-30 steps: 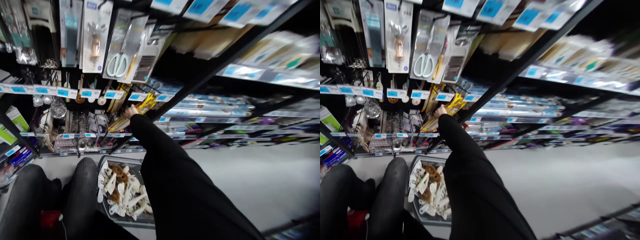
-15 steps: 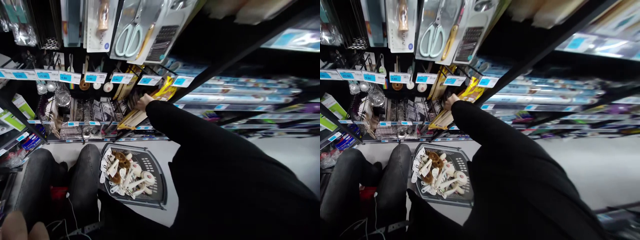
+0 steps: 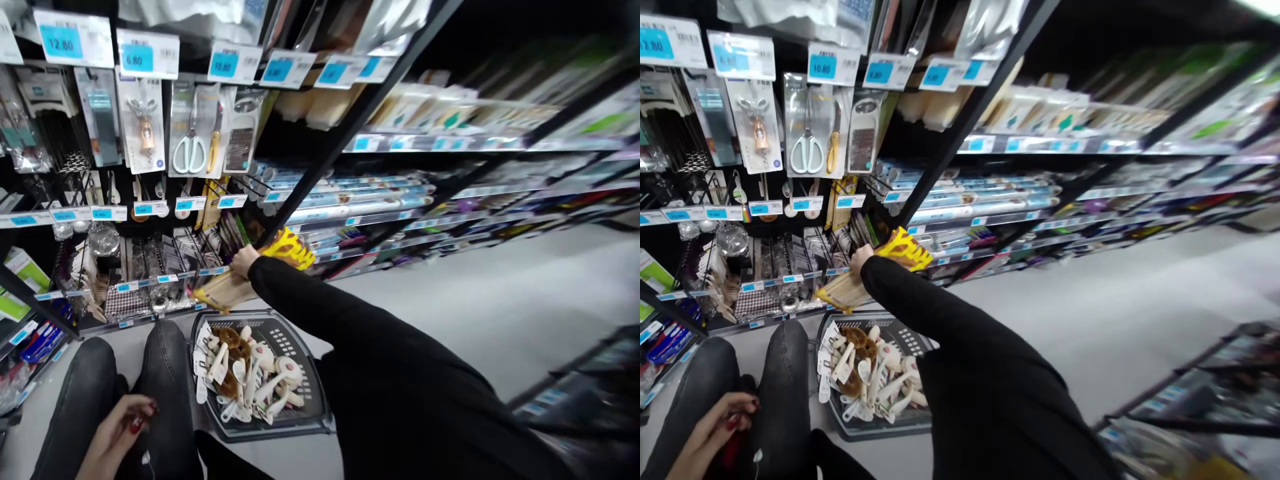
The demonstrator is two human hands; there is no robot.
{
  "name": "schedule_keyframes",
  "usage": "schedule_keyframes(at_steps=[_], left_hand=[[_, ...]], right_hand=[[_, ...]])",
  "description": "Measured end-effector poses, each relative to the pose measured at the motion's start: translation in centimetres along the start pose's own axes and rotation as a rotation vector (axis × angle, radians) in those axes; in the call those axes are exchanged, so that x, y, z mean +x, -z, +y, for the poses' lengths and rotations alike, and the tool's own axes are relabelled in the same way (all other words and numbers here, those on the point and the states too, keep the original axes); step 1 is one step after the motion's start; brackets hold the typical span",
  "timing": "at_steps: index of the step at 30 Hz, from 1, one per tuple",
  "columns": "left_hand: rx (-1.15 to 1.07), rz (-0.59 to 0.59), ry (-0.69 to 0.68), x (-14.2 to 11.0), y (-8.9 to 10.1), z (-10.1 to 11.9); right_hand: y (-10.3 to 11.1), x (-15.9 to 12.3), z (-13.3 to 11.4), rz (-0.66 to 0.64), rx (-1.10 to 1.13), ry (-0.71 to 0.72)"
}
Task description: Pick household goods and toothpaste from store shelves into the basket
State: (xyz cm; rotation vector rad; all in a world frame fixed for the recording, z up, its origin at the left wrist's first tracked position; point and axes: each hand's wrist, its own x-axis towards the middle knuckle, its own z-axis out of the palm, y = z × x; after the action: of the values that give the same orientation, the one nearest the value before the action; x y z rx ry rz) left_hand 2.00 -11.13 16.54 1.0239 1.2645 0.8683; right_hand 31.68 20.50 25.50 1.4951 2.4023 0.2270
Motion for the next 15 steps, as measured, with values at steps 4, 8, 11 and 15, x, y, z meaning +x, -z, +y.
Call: schedule_keyframes(at_steps=[4,8,11,15], left_hand=[[0.133,-0.096,-0.086,4.9,-1.1,2.8],[0.076,-0.551,-0.022,8.6,-3.1,5.9],[-0.008,-0.832,0.039,8.6,-4.1,5.6],[-0.013,-0.706,0.111,7.4,-2.1,2.2]], right_hand=[[1.2,-6.9,-4.0,-0.101,-0.046,0.156],[2.7,-12.7,-9.5,-0.139,0.018,0.426],[3.1,-13.7,-13.9,-0.297,0.083,0.565],[2.4,-11.6,-19.2,-0.415,0.163,0.574]])
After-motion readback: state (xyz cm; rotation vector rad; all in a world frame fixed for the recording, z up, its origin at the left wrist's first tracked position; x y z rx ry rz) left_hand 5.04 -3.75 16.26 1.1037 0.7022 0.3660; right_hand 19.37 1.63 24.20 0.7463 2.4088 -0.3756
